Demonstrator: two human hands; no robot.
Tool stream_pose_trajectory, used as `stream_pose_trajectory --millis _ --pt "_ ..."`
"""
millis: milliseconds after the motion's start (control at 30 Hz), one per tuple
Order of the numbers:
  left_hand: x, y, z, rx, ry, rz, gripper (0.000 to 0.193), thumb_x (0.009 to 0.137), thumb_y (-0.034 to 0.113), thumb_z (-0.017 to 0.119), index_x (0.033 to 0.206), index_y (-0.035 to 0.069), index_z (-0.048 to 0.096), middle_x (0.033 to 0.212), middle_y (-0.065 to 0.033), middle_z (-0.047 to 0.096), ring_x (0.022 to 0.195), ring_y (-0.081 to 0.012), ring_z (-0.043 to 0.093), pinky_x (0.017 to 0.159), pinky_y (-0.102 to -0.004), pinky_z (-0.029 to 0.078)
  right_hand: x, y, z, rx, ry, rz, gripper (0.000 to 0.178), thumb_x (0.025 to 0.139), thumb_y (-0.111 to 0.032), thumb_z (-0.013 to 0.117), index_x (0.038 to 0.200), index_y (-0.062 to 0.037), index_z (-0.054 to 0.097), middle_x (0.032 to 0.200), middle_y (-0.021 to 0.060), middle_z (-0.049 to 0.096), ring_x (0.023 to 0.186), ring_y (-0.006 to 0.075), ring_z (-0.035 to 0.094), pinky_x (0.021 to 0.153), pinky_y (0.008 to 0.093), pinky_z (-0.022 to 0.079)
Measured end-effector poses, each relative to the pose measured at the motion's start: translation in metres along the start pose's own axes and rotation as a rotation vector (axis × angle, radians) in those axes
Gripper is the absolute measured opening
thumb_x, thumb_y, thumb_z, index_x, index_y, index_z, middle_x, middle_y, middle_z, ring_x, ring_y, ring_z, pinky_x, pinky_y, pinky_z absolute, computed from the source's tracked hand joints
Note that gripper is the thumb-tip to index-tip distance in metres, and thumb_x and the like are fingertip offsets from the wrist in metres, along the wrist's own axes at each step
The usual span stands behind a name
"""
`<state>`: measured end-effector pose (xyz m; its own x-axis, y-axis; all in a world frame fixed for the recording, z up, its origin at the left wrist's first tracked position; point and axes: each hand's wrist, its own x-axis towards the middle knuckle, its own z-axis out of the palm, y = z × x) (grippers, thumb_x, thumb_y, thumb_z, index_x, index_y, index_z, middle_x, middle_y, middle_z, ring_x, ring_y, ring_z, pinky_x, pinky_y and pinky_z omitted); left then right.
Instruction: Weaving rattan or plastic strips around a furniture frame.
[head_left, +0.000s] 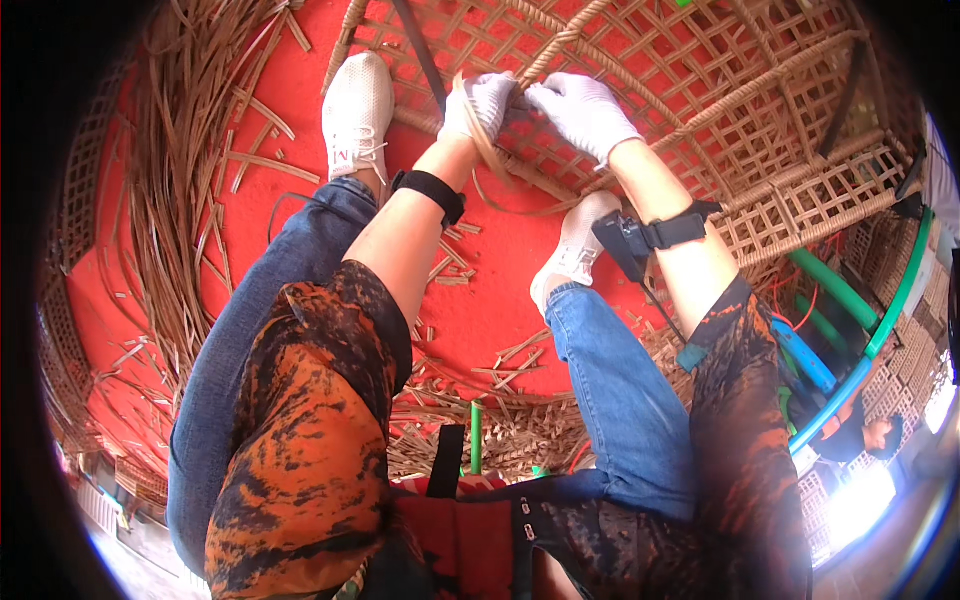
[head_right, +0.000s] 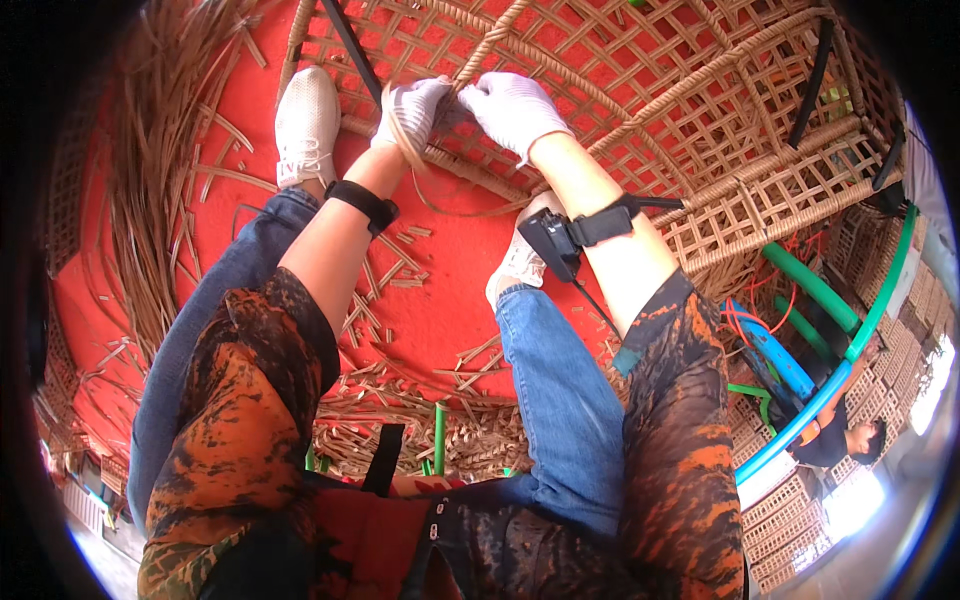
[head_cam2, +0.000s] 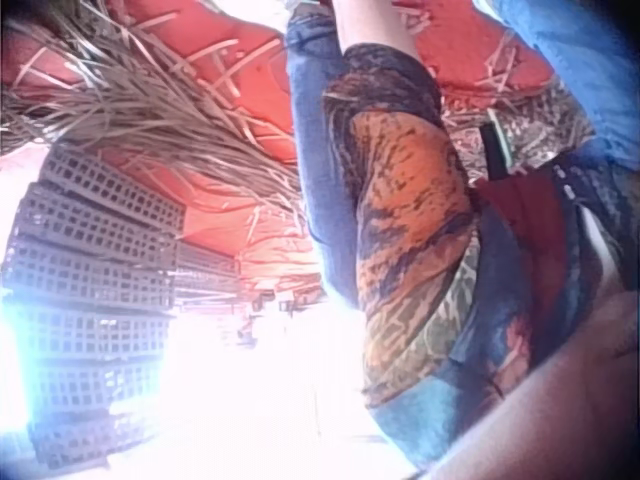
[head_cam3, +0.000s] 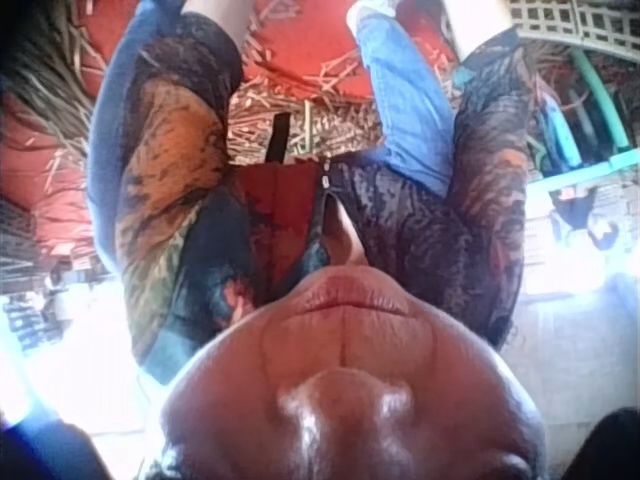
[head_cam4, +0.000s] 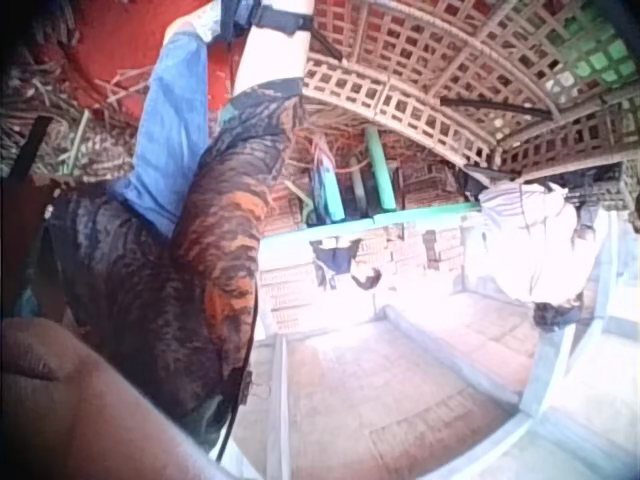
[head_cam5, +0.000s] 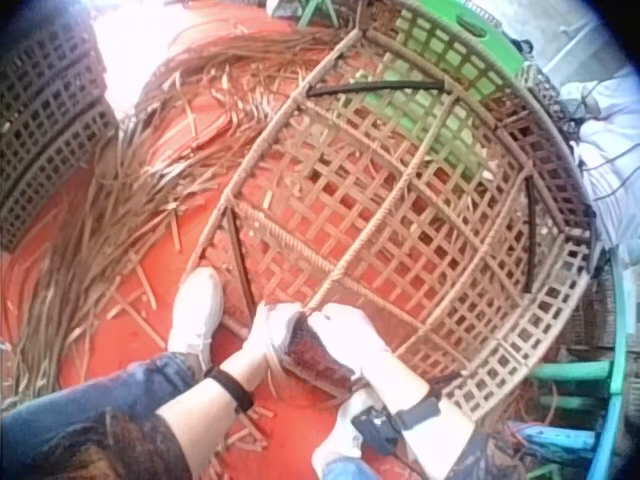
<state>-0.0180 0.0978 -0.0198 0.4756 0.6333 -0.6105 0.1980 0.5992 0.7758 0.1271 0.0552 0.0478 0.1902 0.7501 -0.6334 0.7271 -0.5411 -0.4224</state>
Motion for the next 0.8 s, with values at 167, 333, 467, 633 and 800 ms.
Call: stream_pose_trajectory --millis 167,333,467,633,800 --pt "-0.005 -0.01 0.005 -0.022 -0.028 0.185 0.031 0.084 0.021 0.053 0.102 0.001 0.068 0.088 -0.0127 0.069 0.078 -0.0192 0.066 0.073 -0.0295 0.051 -0.05 -0.009 -0.018 0.298 -0.167 0.095 0.033 0.09 -0.036 0.056 0.083 -0.004 0.063 0.071 -0.0005 0.057 0.065 0.0101 0.051 0.06 0.0278 0.042" --pt "-0.025 -0.006 0.02 0.124 0.111 0.357 0.047 0.078 0.026 0.067 0.117 0.0 0.061 0.107 -0.0147 0.064 0.096 -0.0216 0.062 0.087 -0.0316 0.048 -0.116 -0.049 -0.011 0.177 -0.151 -0.346 0.027 0.089 -0.03 0.06 0.084 -0.0042 0.061 0.066 0.0099 0.056 0.061 0.0147 0.055 0.058 0.0318 0.045" --pt "-0.019 -0.013 0.016 -0.217 0.114 0.249 0.033 0.09 0.019 0.063 0.114 -0.003 0.061 0.09 -0.007 0.068 0.076 -0.0114 0.062 0.07 -0.0249 0.05 -0.14 -0.078 0.008 0.244 -0.362 -0.512 0.023 0.089 -0.029 0.058 0.086 -0.0067 0.065 0.077 0.0162 0.066 0.073 0.0342 0.065 0.066 0.0425 0.051" --pt "0.017 -0.005 0.0 -0.409 -0.003 -0.167 0.033 0.095 0.029 0.054 0.096 -0.003 0.064 0.085 -0.0131 0.07 0.066 -0.0195 0.066 0.059 -0.032 0.051 -0.056 -0.006 0.003 0.269 0.011 -0.268 0.02 0.09 -0.015 0.054 0.105 -0.0078 0.064 0.073 0.0082 0.063 0.06 0.0169 0.059 0.059 0.0296 0.051" --pt "0.022 0.003 -0.002 0.112 0.057 -0.212 0.04 0.094 0.039 0.054 0.1 0.002 0.068 0.083 -0.0117 0.07 0.065 -0.019 0.066 0.057 -0.0334 0.052 0.008 0.018 0.021 1.263 -0.026 -0.085 0.043 0.084 -0.012 0.056 0.127 -0.006 0.053 0.071 0.0015 0.058 0.048 0.0066 0.047 0.043 0.0227 0.04"
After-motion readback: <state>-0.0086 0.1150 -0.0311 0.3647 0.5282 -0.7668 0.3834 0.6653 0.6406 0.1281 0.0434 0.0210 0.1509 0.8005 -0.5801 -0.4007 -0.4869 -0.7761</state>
